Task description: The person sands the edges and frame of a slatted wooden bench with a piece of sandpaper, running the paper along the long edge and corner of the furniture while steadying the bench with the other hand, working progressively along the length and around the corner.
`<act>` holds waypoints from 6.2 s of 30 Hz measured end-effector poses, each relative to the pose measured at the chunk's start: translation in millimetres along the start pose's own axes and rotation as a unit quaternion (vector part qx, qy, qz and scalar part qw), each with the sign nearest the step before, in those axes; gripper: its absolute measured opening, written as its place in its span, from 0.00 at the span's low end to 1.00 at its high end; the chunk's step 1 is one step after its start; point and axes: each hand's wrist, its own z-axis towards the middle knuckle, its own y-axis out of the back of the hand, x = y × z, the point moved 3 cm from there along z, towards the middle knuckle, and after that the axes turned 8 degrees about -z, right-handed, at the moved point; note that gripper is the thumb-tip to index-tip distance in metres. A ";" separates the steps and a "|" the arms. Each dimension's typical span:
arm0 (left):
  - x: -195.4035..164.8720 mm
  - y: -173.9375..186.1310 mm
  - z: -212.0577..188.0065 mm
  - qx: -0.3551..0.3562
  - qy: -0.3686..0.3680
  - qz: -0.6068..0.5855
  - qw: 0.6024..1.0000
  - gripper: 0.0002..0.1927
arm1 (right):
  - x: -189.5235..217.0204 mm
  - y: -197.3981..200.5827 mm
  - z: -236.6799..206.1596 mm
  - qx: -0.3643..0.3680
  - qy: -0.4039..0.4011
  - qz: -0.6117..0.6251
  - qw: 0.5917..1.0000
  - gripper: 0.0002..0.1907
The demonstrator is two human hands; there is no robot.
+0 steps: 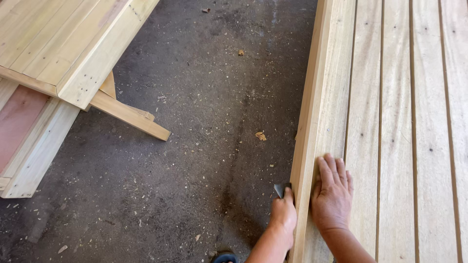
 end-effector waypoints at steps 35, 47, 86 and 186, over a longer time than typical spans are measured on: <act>3.0 13.8 -104.7 0.182 -0.448 0.277 0.830 0.33 | -3.9 25.2 -82.8 -0.014 -0.014 0.069 0.997 0.23; -30.8 -7.3 -115.1 0.123 -0.542 0.451 0.698 0.39 | -3.7 28.3 -80.0 -0.012 -0.030 0.103 0.994 0.21; -32.6 8.0 -95.5 0.146 -0.593 0.571 0.549 0.32 | -20.4 38.8 -88.4 0.003 -0.093 0.076 0.993 0.22; 92.6 129.8 -184.5 0.073 -0.594 0.394 0.698 0.30 | -8.8 118.3 -152.4 0.052 -0.301 0.193 0.932 0.17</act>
